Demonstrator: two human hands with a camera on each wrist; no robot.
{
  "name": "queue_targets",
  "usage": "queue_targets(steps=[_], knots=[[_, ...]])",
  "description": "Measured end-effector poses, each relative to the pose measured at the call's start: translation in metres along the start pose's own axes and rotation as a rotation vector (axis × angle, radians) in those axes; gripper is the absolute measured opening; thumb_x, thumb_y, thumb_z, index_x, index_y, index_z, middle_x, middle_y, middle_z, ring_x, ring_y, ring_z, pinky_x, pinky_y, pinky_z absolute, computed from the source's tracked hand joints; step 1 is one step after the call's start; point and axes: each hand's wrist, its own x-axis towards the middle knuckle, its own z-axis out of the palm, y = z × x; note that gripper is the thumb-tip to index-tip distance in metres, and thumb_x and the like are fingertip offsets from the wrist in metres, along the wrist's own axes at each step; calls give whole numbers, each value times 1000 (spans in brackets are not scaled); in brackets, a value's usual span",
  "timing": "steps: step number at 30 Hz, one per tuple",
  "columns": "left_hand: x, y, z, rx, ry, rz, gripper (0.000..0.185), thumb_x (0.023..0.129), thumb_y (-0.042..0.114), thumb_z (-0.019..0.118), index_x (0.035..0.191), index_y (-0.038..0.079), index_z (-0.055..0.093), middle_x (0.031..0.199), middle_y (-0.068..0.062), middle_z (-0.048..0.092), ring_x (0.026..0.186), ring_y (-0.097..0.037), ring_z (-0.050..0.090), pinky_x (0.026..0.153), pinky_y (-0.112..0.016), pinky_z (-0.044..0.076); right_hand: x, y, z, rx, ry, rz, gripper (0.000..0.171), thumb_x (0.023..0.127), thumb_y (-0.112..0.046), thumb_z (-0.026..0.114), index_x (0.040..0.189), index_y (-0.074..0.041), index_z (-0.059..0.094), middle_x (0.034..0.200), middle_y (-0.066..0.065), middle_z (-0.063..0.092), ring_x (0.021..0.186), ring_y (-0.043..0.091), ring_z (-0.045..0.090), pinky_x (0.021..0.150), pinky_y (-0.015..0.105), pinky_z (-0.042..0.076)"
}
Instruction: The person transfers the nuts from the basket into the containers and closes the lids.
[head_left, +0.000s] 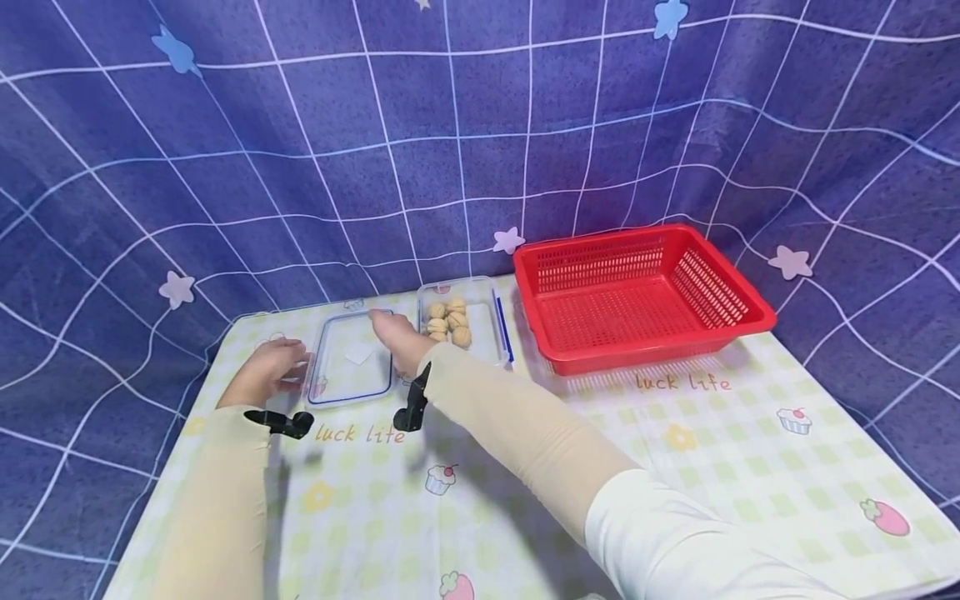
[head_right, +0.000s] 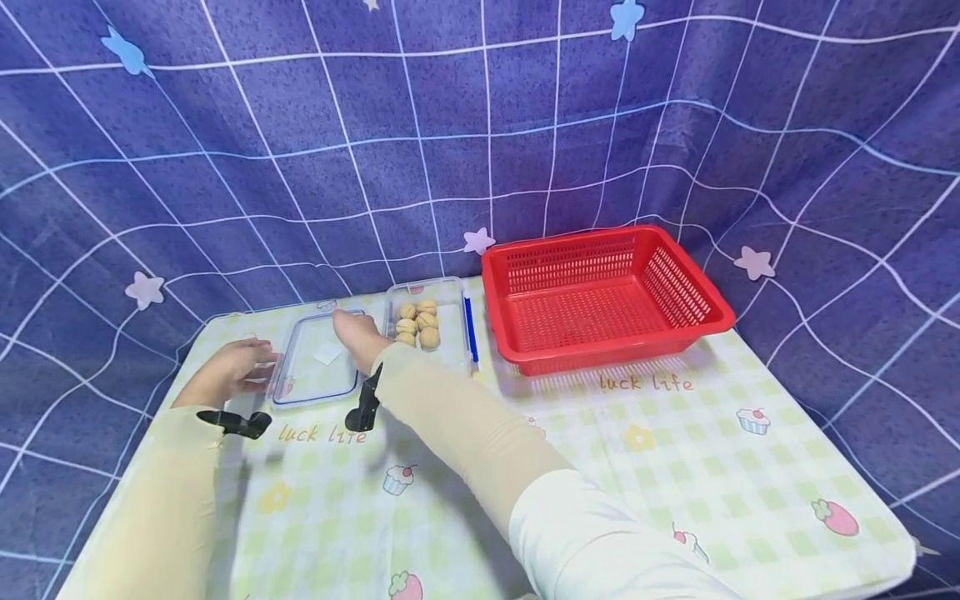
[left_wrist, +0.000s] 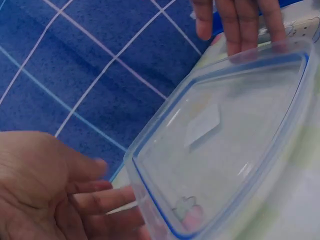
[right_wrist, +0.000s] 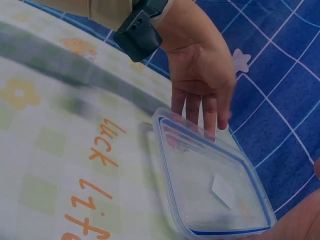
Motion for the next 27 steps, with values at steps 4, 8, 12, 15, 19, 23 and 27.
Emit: queue_targets(steps=[4,8,12,15,19,23,27], knots=[[-1,-4,-7,60,24,28,66,106,17,49,159,-4,17,154,-27,40,95,-12,66,78,-30,60,-3,-6,-3,40,-34,-8,72,99,-47,54,157,-9,34,161,10,34,147,39,31,106,76,32],[-4,-2,-13,32,12,40,69,103,12,56,160,-1,19,155,-22,40,83,-2,64,70,-25,56,-9,-15,-5,76,-39,-37,71,100,-42,55,157,-7,30,161,11,31,147,41,31,104,79,31],[-8,1,-17,-95,4,46,75,100,5,60,161,1,17,123,3,71,77,0,67,64,-22,57,-13,-22,-8,71,-13,-55,65,97,-22,60,155,-6,33,154,14,37,139,40,41,102,75,39],[-13,6,-18,-225,-4,60,78,98,-1,60,161,0,14,92,23,69,75,-1,69,61,-22,59,-15,-26,-14,37,9,-90,57,92,-3,59,147,0,41,140,17,47,124,38,53,96,67,49],[-21,16,-17,-383,-32,79,79,98,-8,56,161,1,9,85,20,71,74,-4,71,61,-22,60,-16,-32,-26,71,38,-146,41,85,14,54,126,7,52,107,14,54,96,34,62,84,57,59],[-28,29,-15,-523,-77,87,83,98,-12,53,163,5,4,89,12,74,77,-8,73,64,-26,61,-17,-37,-42,158,12,-170,34,82,22,52,111,4,54,89,7,49,80,32,61,80,53,61],[-33,41,-12,-619,-116,96,88,97,-14,54,163,9,2,92,7,75,80,-13,75,65,-29,62,-19,-46,-61,164,-41,-165,33,80,23,57,104,1,54,92,7,52,78,28,61,78,45,62]])
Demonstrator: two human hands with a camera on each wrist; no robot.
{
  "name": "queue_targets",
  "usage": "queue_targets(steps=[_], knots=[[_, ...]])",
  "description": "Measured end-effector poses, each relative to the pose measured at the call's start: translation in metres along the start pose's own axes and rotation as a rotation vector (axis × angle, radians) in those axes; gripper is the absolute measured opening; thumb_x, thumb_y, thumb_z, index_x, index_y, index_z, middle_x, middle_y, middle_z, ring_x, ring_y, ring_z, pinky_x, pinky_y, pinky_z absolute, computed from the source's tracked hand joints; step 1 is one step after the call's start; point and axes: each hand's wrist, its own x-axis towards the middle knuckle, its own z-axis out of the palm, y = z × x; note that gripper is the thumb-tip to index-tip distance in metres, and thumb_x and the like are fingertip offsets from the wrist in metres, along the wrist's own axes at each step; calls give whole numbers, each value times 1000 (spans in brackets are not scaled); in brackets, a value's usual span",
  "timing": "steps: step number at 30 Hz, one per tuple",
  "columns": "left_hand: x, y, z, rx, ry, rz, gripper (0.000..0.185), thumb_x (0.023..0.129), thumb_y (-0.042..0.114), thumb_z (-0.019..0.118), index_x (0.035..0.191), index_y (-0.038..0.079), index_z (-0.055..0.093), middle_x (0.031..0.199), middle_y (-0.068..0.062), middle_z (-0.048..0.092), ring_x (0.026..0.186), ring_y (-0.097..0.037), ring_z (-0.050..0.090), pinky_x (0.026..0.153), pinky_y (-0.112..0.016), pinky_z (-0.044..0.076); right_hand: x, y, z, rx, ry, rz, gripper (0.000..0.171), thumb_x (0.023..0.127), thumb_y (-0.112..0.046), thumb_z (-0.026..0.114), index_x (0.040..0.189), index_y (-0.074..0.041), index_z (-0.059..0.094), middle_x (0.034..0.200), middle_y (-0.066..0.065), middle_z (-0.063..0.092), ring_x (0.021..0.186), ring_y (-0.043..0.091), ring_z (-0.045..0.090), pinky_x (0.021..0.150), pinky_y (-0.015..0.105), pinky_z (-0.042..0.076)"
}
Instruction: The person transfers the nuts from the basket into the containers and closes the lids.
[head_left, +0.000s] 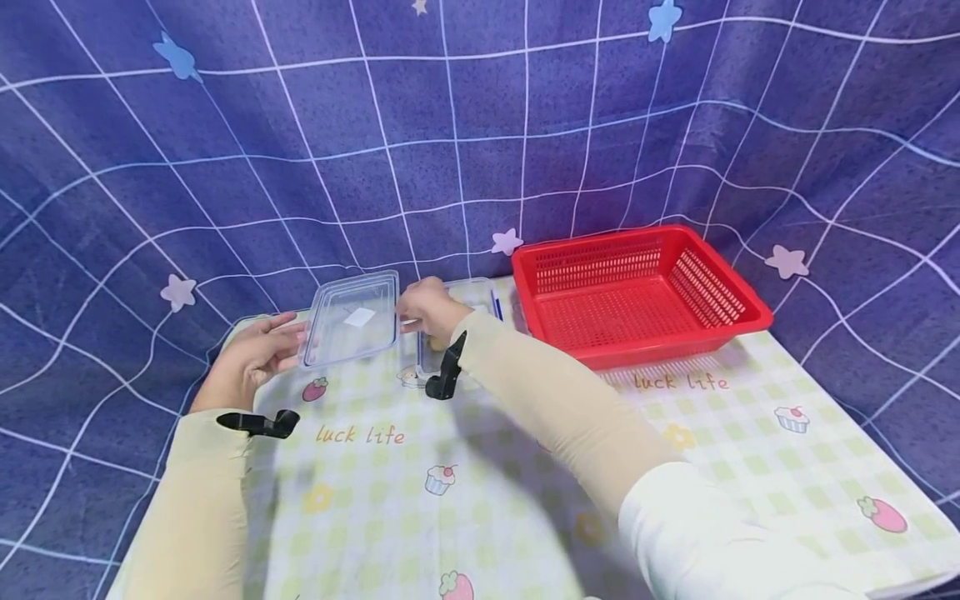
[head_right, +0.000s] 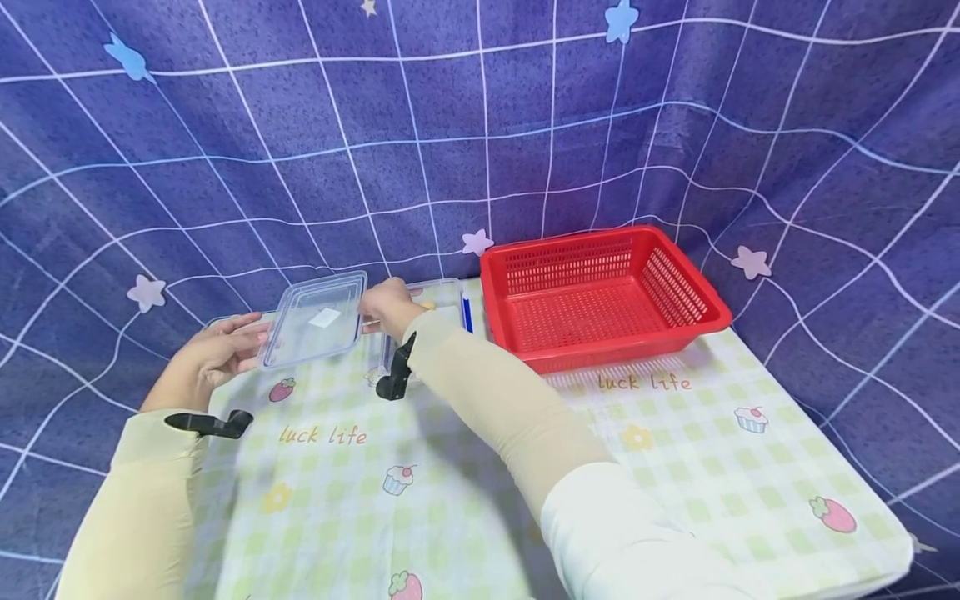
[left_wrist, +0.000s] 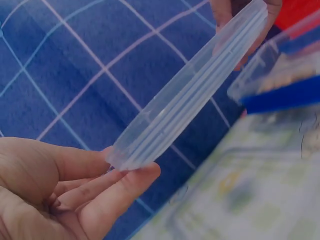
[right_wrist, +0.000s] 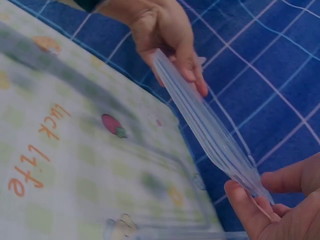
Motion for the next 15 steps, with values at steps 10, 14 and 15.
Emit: queue_targets(steps=[10,14,15], knots=[[-6,13,29,-75,-69,17,88,97,-13,56,164,13,6,99,4,75,85,-16,74,69,-31,63,-4,-39,-35,-98,-88,166,44,87,16,61,129,8,54,109,18,64,76,23,66,79,34,62],[-8,15,42,-69,-106,15,88,97,-11,57,164,12,6,102,6,73,88,-15,74,72,-30,63,-9,-48,-47,-100,-127,180,51,88,17,54,138,6,52,122,18,62,103,31,69,81,35,62],[-8,16,46,-69,-119,13,88,97,-11,57,164,12,5,103,6,72,89,-15,73,73,-30,62,-10,-49,-51,-98,-131,177,52,88,18,53,138,6,51,126,20,62,110,33,67,82,36,62]])
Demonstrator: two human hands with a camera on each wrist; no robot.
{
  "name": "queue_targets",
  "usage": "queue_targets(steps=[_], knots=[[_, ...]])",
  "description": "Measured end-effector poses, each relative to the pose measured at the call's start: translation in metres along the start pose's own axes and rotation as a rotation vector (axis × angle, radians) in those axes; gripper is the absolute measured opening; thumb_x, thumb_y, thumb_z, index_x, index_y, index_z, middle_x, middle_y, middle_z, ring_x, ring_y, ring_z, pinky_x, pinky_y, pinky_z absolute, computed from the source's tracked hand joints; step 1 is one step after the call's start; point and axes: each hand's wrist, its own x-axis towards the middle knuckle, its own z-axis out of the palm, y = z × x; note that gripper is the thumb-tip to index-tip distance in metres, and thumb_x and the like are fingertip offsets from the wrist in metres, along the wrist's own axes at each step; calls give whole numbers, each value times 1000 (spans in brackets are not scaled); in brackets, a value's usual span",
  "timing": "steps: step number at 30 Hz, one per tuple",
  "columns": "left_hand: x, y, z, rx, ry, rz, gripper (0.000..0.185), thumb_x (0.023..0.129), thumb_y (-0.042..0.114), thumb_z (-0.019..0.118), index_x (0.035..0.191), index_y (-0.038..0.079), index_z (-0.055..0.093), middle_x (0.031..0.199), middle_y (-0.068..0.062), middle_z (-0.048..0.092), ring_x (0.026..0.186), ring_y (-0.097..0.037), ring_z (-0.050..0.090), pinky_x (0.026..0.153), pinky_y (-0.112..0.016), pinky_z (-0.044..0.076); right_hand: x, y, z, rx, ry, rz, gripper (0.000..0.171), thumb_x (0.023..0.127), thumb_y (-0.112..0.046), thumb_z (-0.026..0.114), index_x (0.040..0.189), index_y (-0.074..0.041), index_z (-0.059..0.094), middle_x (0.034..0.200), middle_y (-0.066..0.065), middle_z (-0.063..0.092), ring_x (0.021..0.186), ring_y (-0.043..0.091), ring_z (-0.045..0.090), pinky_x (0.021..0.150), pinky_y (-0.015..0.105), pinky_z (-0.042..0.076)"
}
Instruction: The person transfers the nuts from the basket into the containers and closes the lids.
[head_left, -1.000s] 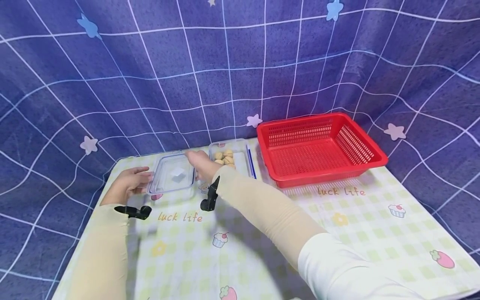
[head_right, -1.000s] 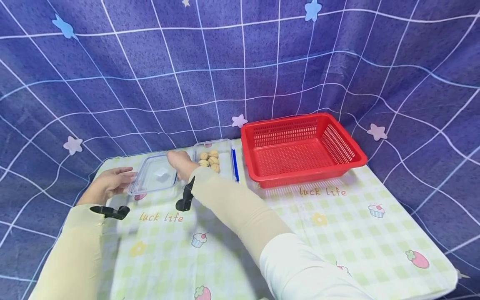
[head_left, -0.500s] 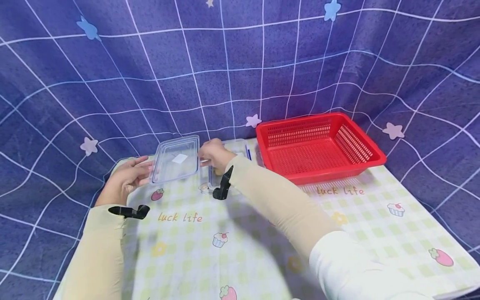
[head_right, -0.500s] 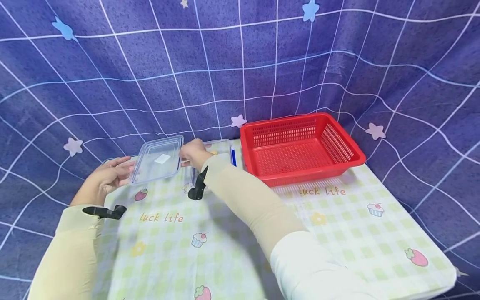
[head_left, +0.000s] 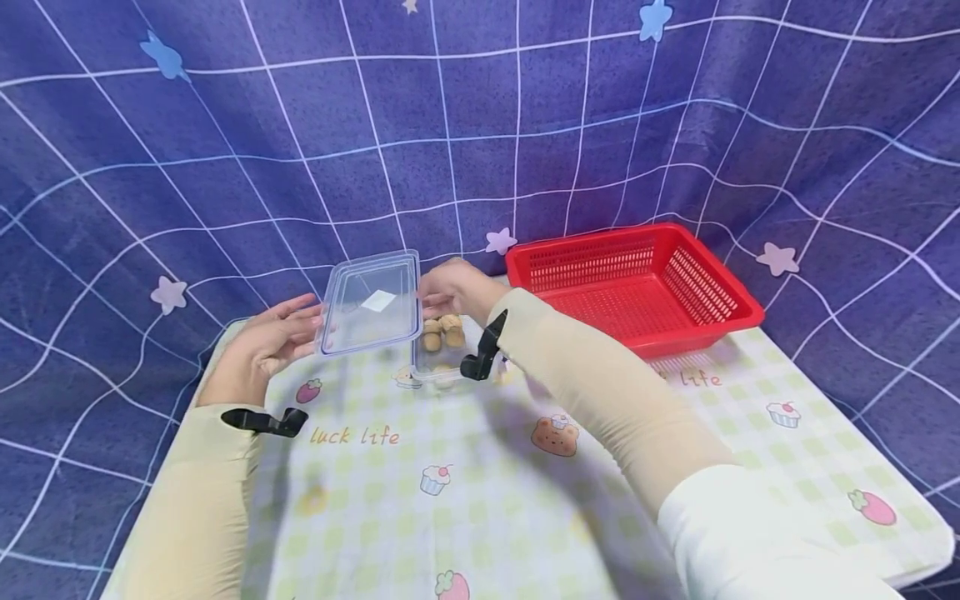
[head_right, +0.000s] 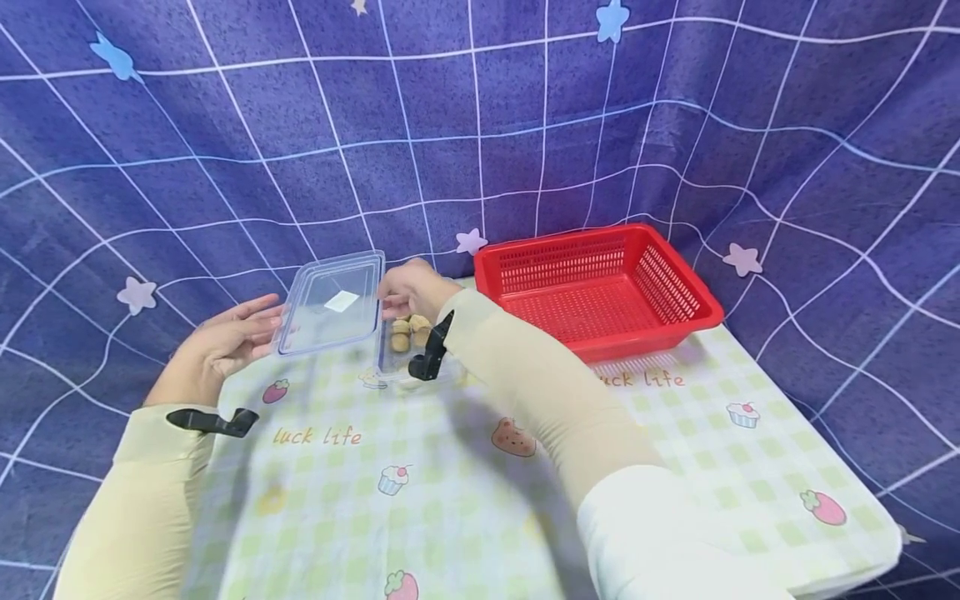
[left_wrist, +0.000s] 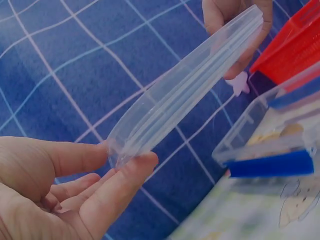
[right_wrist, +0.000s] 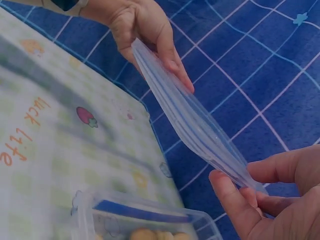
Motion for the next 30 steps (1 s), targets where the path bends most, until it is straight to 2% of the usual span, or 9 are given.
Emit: queue_targets(steps=[2,4,8,11,15,18,25,28,30], knots=[[0,0,7,-4,-25,-4,87,97,-10,57,164,12,5,105,5,71,90,-15,74,74,-30,62,-5,-2,-6,-7,-7,-6,51,88,17,52,138,7,51,131,23,61,121,34,63,85,36,61],[0,0,13,-15,-45,-6,87,97,-10,57,164,12,6,107,4,71,91,-17,74,73,-30,62,-10,-4,-12,-22,3,-13,49,88,16,53,136,6,52,128,22,63,123,35,61,85,36,61],[2,0,26,-47,-84,-11,85,98,-10,55,164,11,5,106,1,72,88,-20,75,72,-33,63,-19,-7,-26,-59,12,-28,48,87,15,54,134,6,55,116,16,61,107,29,66,78,33,63],[4,-1,35,-58,-92,-27,79,100,-6,54,163,9,9,103,-1,73,87,-22,75,71,-34,63,-24,-7,-36,-80,4,-37,50,87,15,53,136,6,55,123,16,60,96,24,64,79,34,62],[10,-2,46,-58,-114,-46,69,103,2,54,161,9,18,103,-4,74,89,-23,74,71,-34,63,-31,-6,-49,-87,-3,-49,54,87,17,53,139,6,54,134,18,57,95,22,61,89,39,60],[16,-2,54,-46,-149,-59,68,104,5,53,161,10,18,107,-3,75,91,-24,74,73,-34,63,-36,-4,-60,-85,7,-65,55,86,17,54,140,5,54,125,17,58,90,21,61,90,41,59],[27,-6,69,9,-225,-81,71,105,-1,48,164,12,11,109,-1,75,91,-25,74,71,-35,63,-45,-2,-81,-104,4,-97,50,87,13,56,137,5,56,90,10,60,64,15,58,62,29,61],[29,-7,76,-1,-261,-71,73,104,-3,46,164,14,8,111,-3,75,92,-26,75,71,-36,63,-48,-1,-88,-114,4,-106,49,88,12,56,136,3,57,88,10,62,67,15,60,62,30,61],[29,-7,81,-6,-274,-52,74,104,-3,48,164,15,8,113,-3,74,93,-26,75,70,-37,63,-49,-1,-92,-118,3,-112,51,88,11,56,138,2,56,94,11,64,75,17,62,67,33,62]])
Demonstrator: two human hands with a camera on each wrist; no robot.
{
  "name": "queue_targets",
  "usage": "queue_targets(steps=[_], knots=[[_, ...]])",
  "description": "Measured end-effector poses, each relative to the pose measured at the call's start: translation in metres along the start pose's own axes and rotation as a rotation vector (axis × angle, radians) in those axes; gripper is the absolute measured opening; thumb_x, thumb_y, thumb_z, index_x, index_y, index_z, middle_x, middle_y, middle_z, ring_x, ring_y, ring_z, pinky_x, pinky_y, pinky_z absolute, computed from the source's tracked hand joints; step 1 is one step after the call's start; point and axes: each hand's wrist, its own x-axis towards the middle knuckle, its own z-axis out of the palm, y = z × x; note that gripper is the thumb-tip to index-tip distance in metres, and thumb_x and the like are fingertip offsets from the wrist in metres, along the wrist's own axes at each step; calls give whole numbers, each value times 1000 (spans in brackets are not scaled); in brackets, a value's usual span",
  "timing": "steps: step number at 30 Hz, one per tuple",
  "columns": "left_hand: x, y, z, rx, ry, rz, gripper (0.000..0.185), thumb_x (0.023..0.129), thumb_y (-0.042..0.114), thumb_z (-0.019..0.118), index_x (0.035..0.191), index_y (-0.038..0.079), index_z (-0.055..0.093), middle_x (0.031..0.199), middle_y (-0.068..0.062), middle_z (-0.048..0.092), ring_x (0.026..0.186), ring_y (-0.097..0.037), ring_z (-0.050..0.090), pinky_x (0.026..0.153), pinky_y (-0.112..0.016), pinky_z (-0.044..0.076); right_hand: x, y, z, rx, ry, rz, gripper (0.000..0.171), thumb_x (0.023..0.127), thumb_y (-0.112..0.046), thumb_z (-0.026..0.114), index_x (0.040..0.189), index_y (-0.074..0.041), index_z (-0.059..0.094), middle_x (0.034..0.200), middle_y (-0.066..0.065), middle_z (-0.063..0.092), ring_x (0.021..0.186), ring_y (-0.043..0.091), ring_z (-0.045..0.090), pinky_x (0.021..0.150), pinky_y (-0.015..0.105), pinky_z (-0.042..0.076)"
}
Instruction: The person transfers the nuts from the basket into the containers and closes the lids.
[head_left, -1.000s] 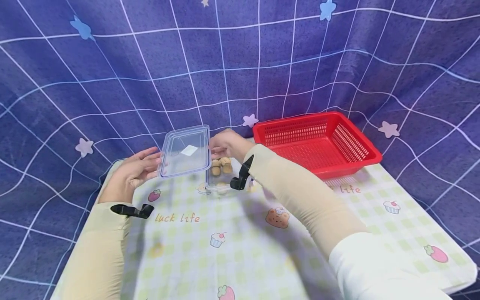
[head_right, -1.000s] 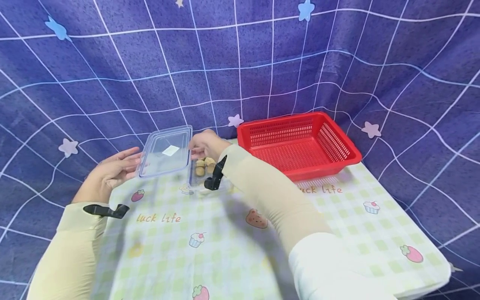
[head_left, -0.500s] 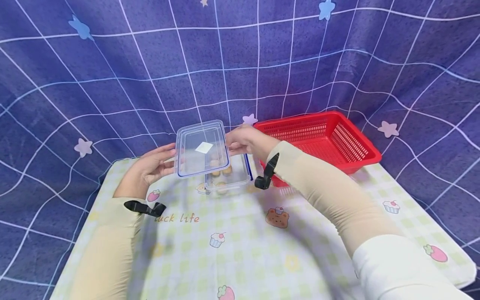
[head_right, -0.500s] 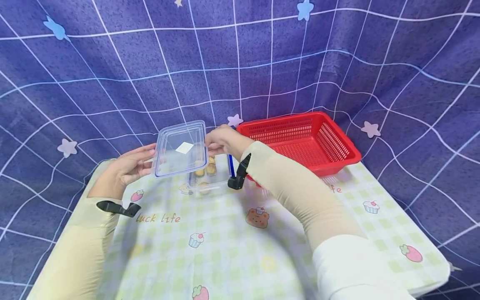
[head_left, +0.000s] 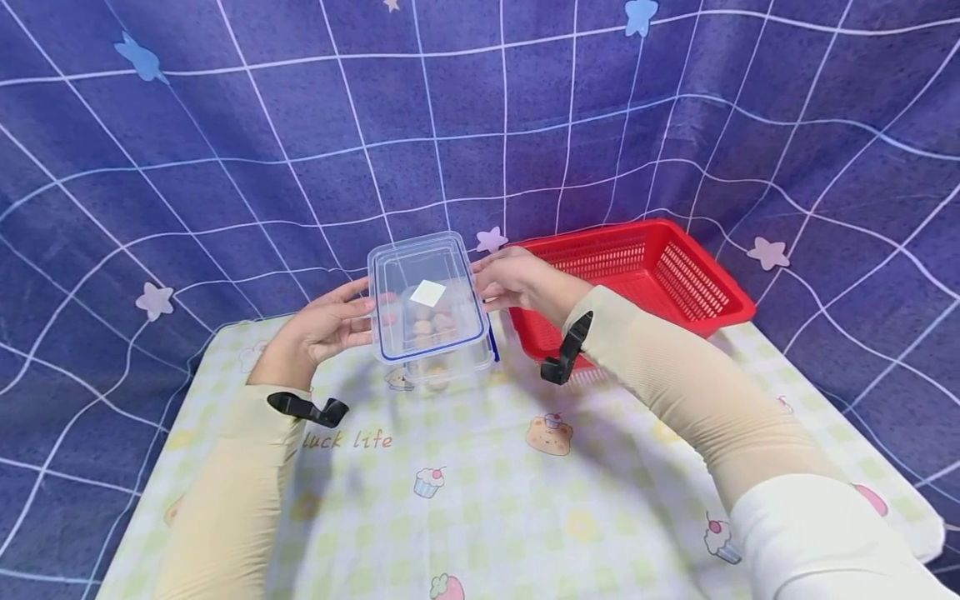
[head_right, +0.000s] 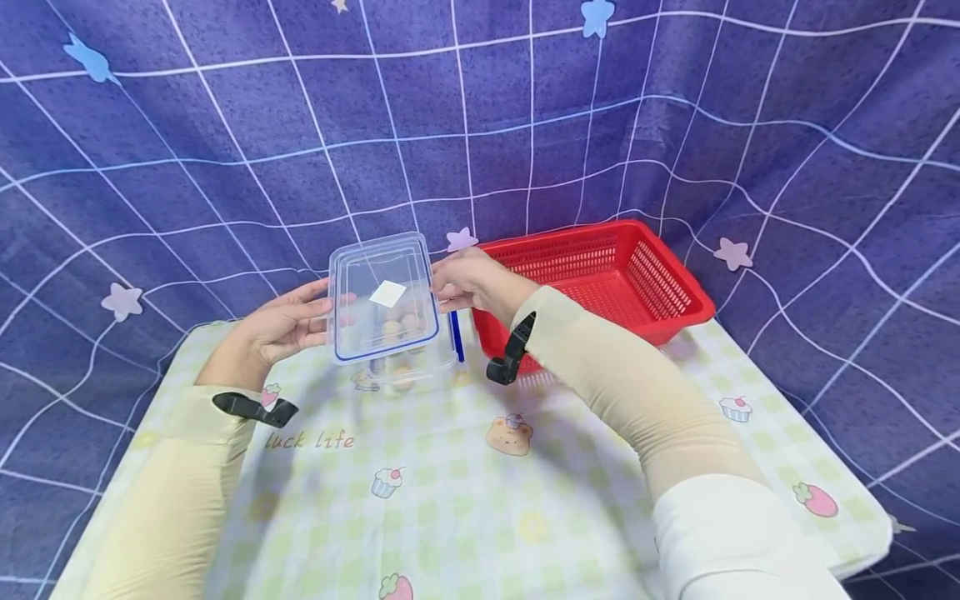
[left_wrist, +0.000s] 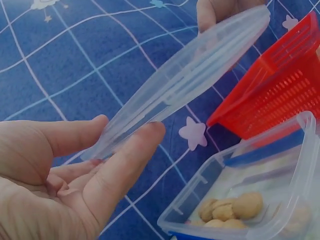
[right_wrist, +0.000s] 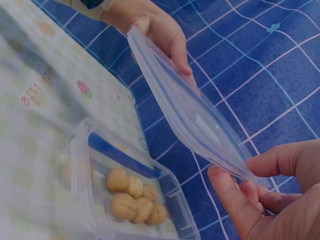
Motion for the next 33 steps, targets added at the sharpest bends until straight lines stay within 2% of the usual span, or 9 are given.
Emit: queue_targets(steps=[4,6,10,13,16,21,26,29,33], knots=[[2,1,5,19,6,80,76,101,-4,53,163,16,15,115,-3,73,91,-25,75,67,-38,63,-2,-3,-7,7,7,-13,47,95,-3,59,142,-1,54,120,16,62,93,25,66,82,41,62],[2,1,7,36,24,124,77,100,-6,56,163,18,19,114,-3,72,89,-23,75,66,-40,63,-2,-5,-10,24,18,-22,46,99,-14,60,143,-2,53,126,17,60,96,28,67,87,45,61],[4,0,7,38,55,183,78,98,-9,57,161,23,26,115,-1,73,90,-24,76,66,-44,63,-1,-8,-15,49,37,2,49,103,-37,54,135,0,57,111,13,64,84,26,68,83,43,62],[5,-2,6,26,68,214,77,97,-11,57,160,22,30,118,1,73,93,-26,75,68,-45,63,2,-8,-17,39,-11,70,58,104,-52,46,127,0,59,102,11,67,82,25,68,78,38,62],[5,-3,6,29,92,249,75,95,-12,59,158,18,33,117,2,74,93,-25,75,69,-45,63,5,-6,-17,10,-90,131,69,103,-60,36,128,1,58,108,15,70,89,28,69,81,38,61],[5,-5,6,54,119,294,72,93,-12,62,155,15,39,116,3,74,91,-21,75,69,-43,63,7,-4,-13,10,-146,189,82,102,-64,29,136,6,53,121,22,69,107,36,68,94,44,57],[5,-9,4,78,102,348,62,91,-15,63,145,13,53,118,2,74,97,-23,75,75,-43,63,11,-4,-9,66,-133,233,83,103,-63,28,140,7,51,125,24,67,126,41,58,104,48,51],[5,-12,2,83,70,397,53,90,-20,61,131,13,66,116,0,74,99,-23,75,77,-41,63,13,-5,-8,88,-122,252,83,103,-65,29,138,7,52,126,24,67,121,41,62,104,48,51],[6,-15,1,138,41,453,54,87,-27,56,115,16,76,113,1,76,102,-16,73,82,-31,61,15,-5,-6,119,-134,272,80,103,-62,35,140,7,48,130,25,64,110,39,67,100,46,54]])
